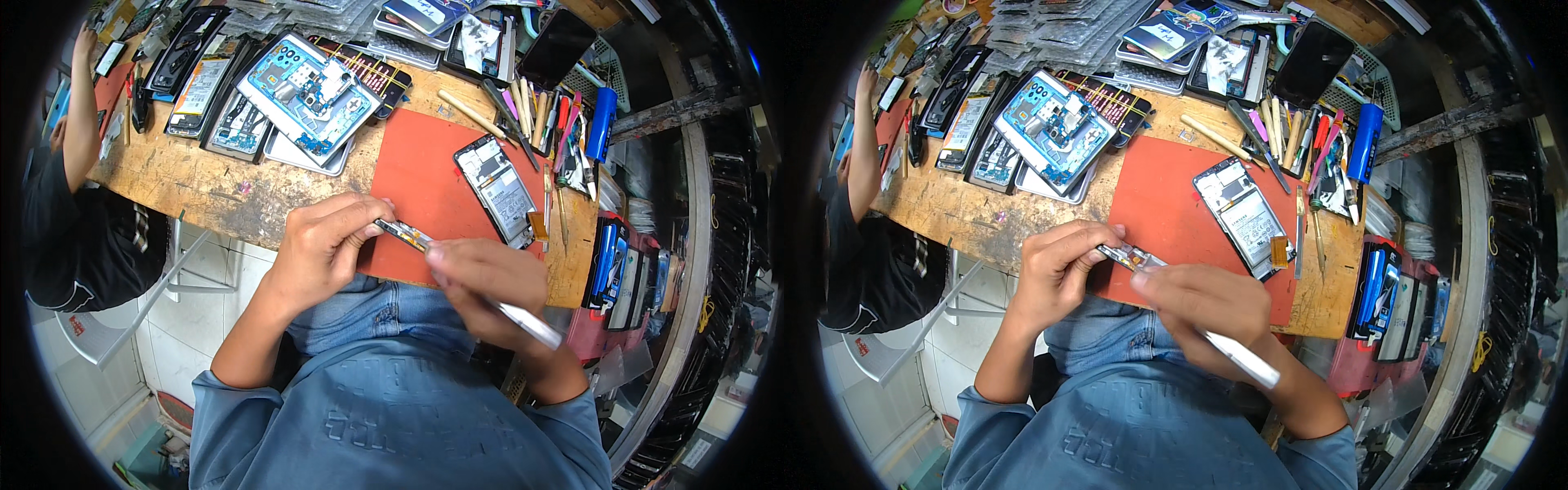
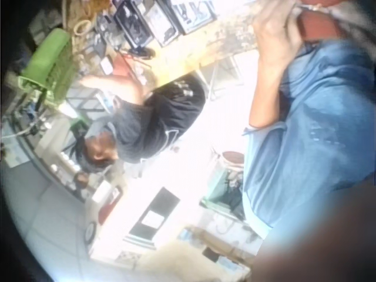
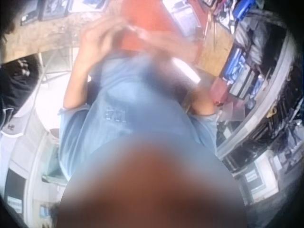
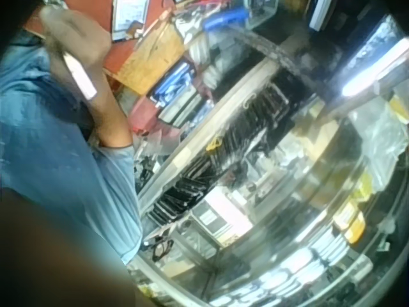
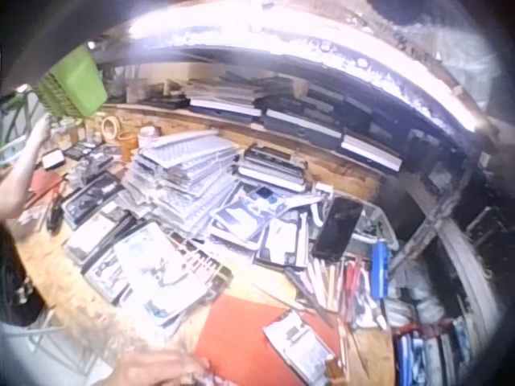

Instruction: The person disassembles a smartphone, removes the battery, and uses a screwdriver and tweezers to manipulate internal components. They apply adhesive to the battery area and handle a small box of parts. The work is performed on a cluttered workbench with multiple phone parts and tools visible.

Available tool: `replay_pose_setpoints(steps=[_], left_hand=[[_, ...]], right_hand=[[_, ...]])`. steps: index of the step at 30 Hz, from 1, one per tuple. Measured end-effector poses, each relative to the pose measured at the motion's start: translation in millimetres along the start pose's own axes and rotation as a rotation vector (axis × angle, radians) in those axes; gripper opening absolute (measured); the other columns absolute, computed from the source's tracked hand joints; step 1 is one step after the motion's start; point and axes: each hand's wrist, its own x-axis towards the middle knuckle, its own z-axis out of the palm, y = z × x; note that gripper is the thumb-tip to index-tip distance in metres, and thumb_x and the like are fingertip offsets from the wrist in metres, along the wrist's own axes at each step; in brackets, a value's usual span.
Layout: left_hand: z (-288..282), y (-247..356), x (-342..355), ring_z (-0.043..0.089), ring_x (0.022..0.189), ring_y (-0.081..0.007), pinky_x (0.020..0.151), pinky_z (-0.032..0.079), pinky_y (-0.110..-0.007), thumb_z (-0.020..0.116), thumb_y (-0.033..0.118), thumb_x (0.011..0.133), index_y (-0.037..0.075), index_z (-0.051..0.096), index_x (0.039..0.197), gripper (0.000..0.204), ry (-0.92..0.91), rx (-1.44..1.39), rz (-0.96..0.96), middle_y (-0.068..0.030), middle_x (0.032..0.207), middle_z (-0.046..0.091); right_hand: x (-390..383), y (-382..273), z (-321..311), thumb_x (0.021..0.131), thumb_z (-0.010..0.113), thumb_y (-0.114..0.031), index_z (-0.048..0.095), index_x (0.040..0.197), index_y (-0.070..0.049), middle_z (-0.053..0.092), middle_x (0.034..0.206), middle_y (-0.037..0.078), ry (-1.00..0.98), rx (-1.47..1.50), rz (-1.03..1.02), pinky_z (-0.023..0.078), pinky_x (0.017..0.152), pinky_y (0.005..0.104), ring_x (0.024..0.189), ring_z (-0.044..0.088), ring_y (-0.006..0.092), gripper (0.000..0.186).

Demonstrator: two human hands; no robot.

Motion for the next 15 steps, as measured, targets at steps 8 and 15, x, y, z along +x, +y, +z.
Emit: replay_pose_setpoints(steps=[8, 15], left_hand=[[2.2, 2.8, -0.9, 0.081, 0.094, -0.0338, 0.083, 0.064, -0.039, 0.074, -0.009, 0.095, -0.003, 0.080, 0.113, 0.020, 0.035, 0.032, 0.002, -0.0186, 0.105, 0.081], [3.6, 2.7, -0.3, 0.080, 0.091, -0.0332, 0.080, 0.063, -0.039, 0.074, -0.005, 0.098, -0.001, 0.081, 0.111, 0.016, 0.053, 0.018, -0.015, -0.0172, 0.103, 0.081]], right_hand=[[7.4, -3.2, 0.6, 0.089, 0.078, 0.014, 0.080, 0.119, 0.003, 0.080, 0.096, 0.021, -0.026, 0.063, 0.026, 0.064, 0.070, 0.0369, 0.080, 0.080, 0.0294, 0.032], [7.1, -1.5, -3.4, 0.091, 0.078, 0.011, 0.080, 0.121, 0.003, 0.080, 0.099, 0.022, -0.079, 0.068, 0.079, 0.065, 0.079, 0.0349, 0.090, 0.082, 0.0310, 0.031]])
